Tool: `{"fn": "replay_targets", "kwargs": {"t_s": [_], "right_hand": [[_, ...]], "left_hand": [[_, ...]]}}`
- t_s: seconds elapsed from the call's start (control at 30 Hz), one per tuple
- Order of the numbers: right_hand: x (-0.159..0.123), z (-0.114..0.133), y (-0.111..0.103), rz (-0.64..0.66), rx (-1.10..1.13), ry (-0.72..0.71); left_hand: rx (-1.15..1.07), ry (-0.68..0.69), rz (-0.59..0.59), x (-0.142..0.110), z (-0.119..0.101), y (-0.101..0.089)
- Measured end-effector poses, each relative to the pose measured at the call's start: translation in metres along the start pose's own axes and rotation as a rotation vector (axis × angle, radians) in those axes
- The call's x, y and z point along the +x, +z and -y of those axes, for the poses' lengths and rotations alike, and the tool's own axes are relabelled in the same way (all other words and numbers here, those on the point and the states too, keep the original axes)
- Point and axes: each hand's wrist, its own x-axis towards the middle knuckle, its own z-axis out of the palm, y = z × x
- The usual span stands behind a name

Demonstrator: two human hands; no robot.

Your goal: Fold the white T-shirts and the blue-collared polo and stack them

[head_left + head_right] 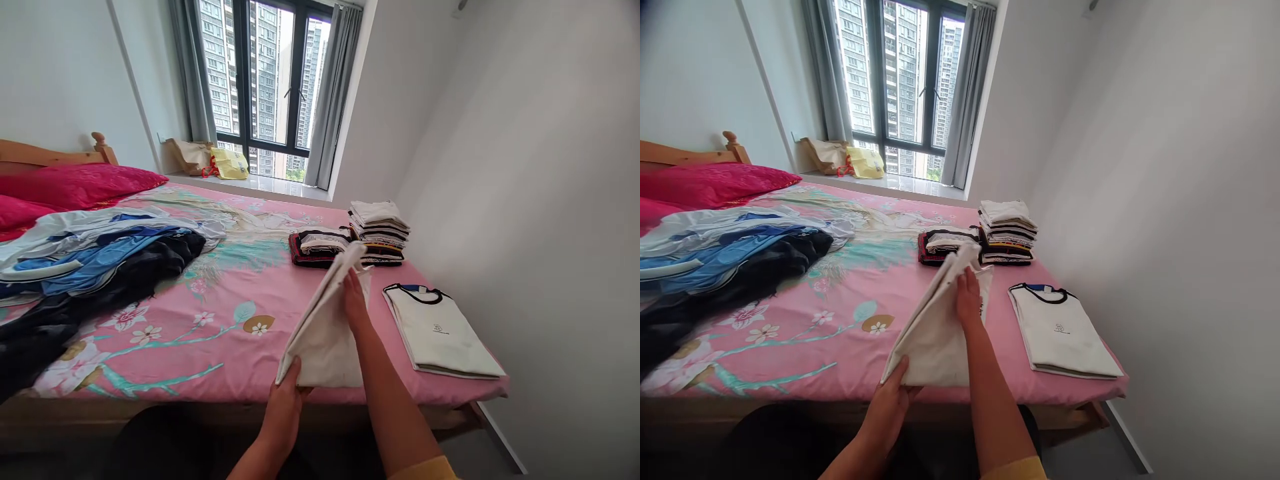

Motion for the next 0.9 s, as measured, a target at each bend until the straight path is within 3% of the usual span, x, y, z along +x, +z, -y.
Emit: {"fn": "replay_targets", "kwargs": {"t_s": [0.1,0.2,0.27,0.37,0.47,0.57,0.67,0.8,0.9], "right_hand": [[-0.014,0.002,0.027,0.060,0.175,0.041],[-0.052,-0.022,0.059,0.067,0.273,0.006],[-0.084,-0.050,0.071,-0.022,0.311,-0.017],[-0.128,-0.094,0.070,-0.169,0.326,0.067],[-0.155,-0.116,0.060,-0.185,0.213,0.032],[-0.162,-0.115,0.056,-0.183,0.068,-0.007],[-0.158,-0.102,0.055,-0.209,-0.024,0.060],[-0.160,-0.092,0.052,-0.188,0.017,0.041],[-0.170,-0.094,0.048,-0.163,0.072,-0.006]], "left_hand": [[-0.099,-0.195,-0.130,0.020,0.009,-0.031],[-0.073,-0.313,-0.067,0.022,0.006,-0.057],[-0.029,-0.347,-0.046,0.020,0.001,-0.069],[0.123,-0.305,-0.074,0.020,-0.004,-0.080],[0.319,-0.223,-0.084,0.027,-0.002,-0.088],[0.419,-0.193,-0.067,0.033,-0.002,-0.093],[0.458,-0.195,-0.053,0.035,-0.005,-0.096],[0.582,-0.165,-0.039,0.032,-0.003,-0.107],[0.801,-0.222,0.026,0.026,-0.002,-0.122]]}}
